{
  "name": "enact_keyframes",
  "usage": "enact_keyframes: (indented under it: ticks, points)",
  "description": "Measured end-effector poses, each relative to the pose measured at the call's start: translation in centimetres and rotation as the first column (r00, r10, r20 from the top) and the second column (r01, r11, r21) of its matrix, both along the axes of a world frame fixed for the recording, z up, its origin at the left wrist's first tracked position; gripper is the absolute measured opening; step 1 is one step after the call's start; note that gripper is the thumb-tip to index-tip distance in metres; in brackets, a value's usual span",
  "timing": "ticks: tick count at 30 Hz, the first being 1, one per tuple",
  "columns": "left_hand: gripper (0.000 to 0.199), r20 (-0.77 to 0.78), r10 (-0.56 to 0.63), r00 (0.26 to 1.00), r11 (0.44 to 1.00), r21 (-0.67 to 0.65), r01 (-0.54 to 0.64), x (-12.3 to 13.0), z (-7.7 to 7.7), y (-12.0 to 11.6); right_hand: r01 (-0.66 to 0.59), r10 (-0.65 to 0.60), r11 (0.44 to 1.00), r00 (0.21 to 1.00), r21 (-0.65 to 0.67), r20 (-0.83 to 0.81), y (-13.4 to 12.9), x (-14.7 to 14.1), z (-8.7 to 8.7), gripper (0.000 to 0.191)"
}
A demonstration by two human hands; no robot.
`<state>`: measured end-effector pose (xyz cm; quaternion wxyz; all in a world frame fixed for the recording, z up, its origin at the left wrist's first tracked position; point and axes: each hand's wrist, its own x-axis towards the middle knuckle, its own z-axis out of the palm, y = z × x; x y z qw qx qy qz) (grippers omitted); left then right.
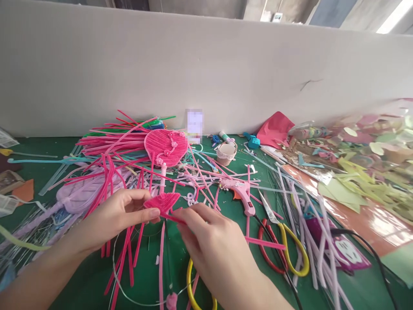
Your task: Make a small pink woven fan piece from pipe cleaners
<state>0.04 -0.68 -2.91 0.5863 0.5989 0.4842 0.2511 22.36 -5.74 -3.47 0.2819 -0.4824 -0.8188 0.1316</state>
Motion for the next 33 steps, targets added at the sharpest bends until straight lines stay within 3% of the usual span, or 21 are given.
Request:
enact_keyframes:
  ticks: [5, 12, 20, 29, 33]
  points:
    - [0.025, 0.011, -0.038, 0.999, 0.999, -0.004, 0.038, 0.2, 0.1, 0.0, -0.033, 0.039, 0.986, 0.999, 0.166, -0.030, 0.3, -0.6, -0.5, 0.022]
    - [0.023, -0.059, -0.153, 0.987, 0.982, 0.100, 0.158, -0.5, -0.3, 0.3, -0.062, 0.053, 0.976, 0.998, 0.209, 0.046, 0.6, 0.0, -0.6, 0.024]
    - [0.029, -0.011, -0.185, 0.983, 0.983, 0.019, 0.185, -0.3, 0.9, 0.1, -0.076, 0.057, 0.950, 0.996, 0.303, 0.070, 0.9, 0.4, -0.1, 0.022]
    - [0.033, 0.074, -0.031, 0.997, 0.999, -0.017, 0.032, 0.7, 1.2, -0.1, -0.097, 0.070, 0.951, 0.993, 0.294, 0.100, 1.3, 0.8, -0.2, 0.033]
    - [0.039, 0.003, 0.016, 1.000, 1.000, 0.016, -0.016, 1.3, 1.6, -0.1, -0.112, 0.084, 0.954, 0.990, 0.279, 0.110, 1.4, 0.8, 0.1, 0.034]
